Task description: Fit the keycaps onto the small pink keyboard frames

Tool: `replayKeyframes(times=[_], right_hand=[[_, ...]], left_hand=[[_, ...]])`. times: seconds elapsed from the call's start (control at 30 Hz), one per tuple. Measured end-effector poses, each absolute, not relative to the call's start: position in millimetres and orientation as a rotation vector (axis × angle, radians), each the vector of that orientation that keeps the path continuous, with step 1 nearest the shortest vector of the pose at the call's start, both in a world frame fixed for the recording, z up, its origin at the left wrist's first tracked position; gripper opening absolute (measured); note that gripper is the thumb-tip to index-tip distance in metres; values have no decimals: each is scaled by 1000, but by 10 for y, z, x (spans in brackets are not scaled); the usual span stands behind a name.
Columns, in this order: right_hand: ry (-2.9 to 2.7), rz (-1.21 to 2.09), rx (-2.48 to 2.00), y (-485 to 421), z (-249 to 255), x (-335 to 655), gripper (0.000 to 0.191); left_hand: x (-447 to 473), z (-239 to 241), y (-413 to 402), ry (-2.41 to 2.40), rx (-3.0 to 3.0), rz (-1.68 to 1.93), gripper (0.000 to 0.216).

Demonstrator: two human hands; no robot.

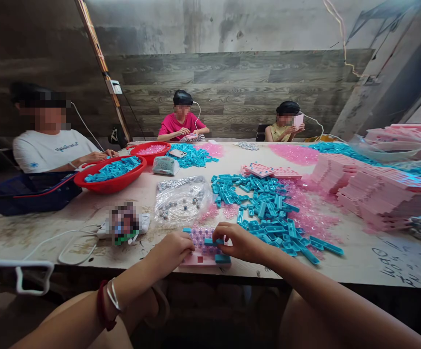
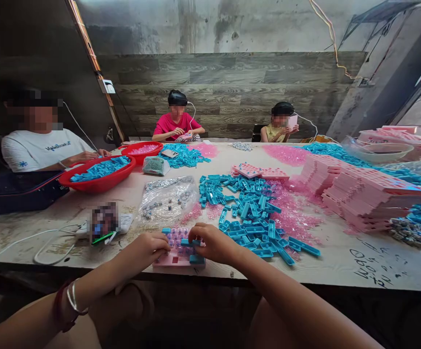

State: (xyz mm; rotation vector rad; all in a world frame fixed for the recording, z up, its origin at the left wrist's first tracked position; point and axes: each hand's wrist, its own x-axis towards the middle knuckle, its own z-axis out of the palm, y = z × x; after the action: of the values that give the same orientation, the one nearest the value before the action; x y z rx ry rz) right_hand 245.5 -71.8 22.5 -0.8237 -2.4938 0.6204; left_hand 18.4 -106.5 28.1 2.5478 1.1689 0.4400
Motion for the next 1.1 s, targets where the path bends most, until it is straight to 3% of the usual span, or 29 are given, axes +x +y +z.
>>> replayKeyframes(times=[0.43, 0.77, 0.93, 1.1], right_hand=[[-2487, 630, -837, -727, 238, 2450, 20], [-2508, 594, -836, -731, 253, 2448, 19], [-2509, 576, -829, -737, 251, 2453, 19], [-2507, 586, -829, -732, 248, 2450, 21]], left_hand=[[240, 395, -1103, 1145, 2694, 147, 26], [202, 469, -1046, 1126, 2643, 328, 17], [-524, 663, -708, 1711, 2492, 1018, 27], [-1544, 457, -416, 2141, 2218, 791, 42]])
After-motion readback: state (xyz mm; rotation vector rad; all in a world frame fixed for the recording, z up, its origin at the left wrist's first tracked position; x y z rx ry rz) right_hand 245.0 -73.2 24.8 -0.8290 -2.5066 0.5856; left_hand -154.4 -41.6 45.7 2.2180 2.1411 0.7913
